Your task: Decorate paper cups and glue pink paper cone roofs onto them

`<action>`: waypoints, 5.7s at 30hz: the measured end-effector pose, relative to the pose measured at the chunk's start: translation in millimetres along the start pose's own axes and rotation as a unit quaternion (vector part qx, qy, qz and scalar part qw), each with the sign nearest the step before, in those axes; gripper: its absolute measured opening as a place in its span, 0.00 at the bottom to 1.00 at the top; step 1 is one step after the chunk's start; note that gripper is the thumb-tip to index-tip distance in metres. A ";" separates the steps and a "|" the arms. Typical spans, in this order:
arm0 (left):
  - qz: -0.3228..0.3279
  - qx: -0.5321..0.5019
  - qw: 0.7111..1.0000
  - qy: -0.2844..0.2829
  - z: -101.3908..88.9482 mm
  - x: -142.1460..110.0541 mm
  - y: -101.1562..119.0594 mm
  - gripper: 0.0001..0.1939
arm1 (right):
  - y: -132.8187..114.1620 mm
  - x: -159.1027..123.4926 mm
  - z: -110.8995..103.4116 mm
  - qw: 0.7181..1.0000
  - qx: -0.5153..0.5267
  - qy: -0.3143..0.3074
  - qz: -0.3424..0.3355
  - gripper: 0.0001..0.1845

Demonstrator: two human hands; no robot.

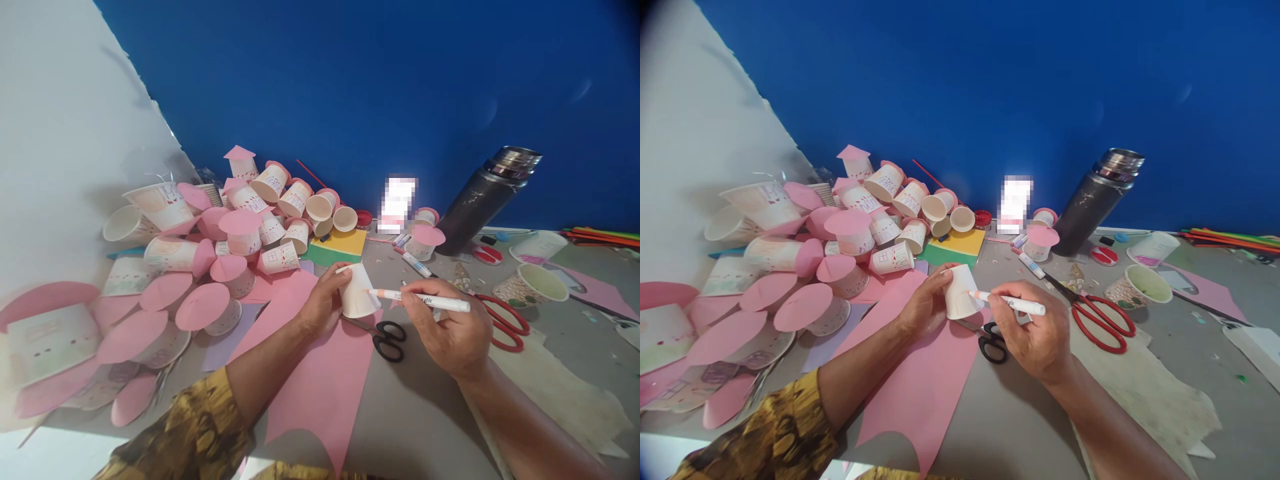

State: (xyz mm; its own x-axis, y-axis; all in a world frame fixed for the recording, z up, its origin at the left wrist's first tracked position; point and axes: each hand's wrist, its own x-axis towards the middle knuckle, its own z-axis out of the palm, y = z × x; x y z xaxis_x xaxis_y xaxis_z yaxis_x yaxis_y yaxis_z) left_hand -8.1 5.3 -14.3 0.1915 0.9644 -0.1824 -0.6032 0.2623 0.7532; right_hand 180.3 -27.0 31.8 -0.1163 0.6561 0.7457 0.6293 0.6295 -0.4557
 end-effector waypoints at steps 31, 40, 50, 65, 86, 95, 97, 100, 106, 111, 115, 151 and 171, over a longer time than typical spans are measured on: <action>-0.003 0.058 0.998 0.000 3.6 -2.7 3.2 0.25 | -2.2 -0.1 0.7 0.998 0.032 -0.041 -0.045 0.07; 0.006 0.074 0.997 0.010 6.0 -5.1 4.6 0.24 | -1.7 -1.1 -0.8 0.998 0.042 -0.033 -0.042 0.07; 0.002 0.101 0.995 0.018 7.6 -7.1 6.5 0.25 | -0.8 -1.1 -0.1 0.996 0.038 -0.055 -0.060 0.08; 0.004 0.089 0.996 0.016 7.4 -5.6 5.3 0.23 | -1.3 -1.5 -0.9 0.997 0.028 -0.030 -0.072 0.06; -0.003 0.096 0.995 -0.011 2.2 -3.2 4.0 0.23 | -2.6 1.4 -1.7 0.998 -0.015 0.032 -0.046 0.08; -0.002 0.096 0.995 -0.007 2.5 -2.9 4.1 0.23 | -3.0 1.9 0.3 0.999 -0.016 0.012 -0.046 0.10; -0.001 0.093 0.996 -0.011 2.2 -2.6 3.5 0.23 | -3.2 2.1 -0.2 0.999 -0.014 0.022 -0.039 0.09; -0.002 0.091 0.996 -0.016 0.7 -1.7 1.9 0.22 | -4.1 1.8 -0.5 0.999 -0.007 0.019 -0.042 0.10; 0.000 0.076 0.997 -0.033 -1.8 -1.7 0.3 0.20 | -2.2 2.3 0.0 0.999 -0.015 0.034 -0.039 0.08; -0.007 0.065 0.997 -0.047 -1.0 -2.6 0.4 0.19 | -2.8 2.8 -0.8 0.999 -0.006 0.017 -0.037 0.09; -0.007 0.045 0.998 -0.043 0.2 -1.7 0.4 0.19 | -0.8 2.8 -1.9 0.999 -0.024 0.029 -0.038 0.10; -0.053 -0.038 0.998 -0.014 3.8 2.3 5.6 0.14 | 2.2 2.1 -7.2 0.999 0.028 -0.019 0.025 0.12; -0.063 -0.029 0.997 -0.021 3.0 0.4 4.3 0.16 | 2.3 1.0 -3.4 0.999 0.024 0.004 0.039 0.11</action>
State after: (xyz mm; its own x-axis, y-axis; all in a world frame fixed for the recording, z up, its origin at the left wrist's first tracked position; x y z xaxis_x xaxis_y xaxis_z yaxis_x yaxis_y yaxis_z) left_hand -8.3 6.7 -9.2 0.3006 0.9217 -0.2450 -0.6155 0.3837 0.6884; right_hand 184.3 -26.2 33.2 -0.0630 0.7007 0.7107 0.5986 0.5963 -0.5349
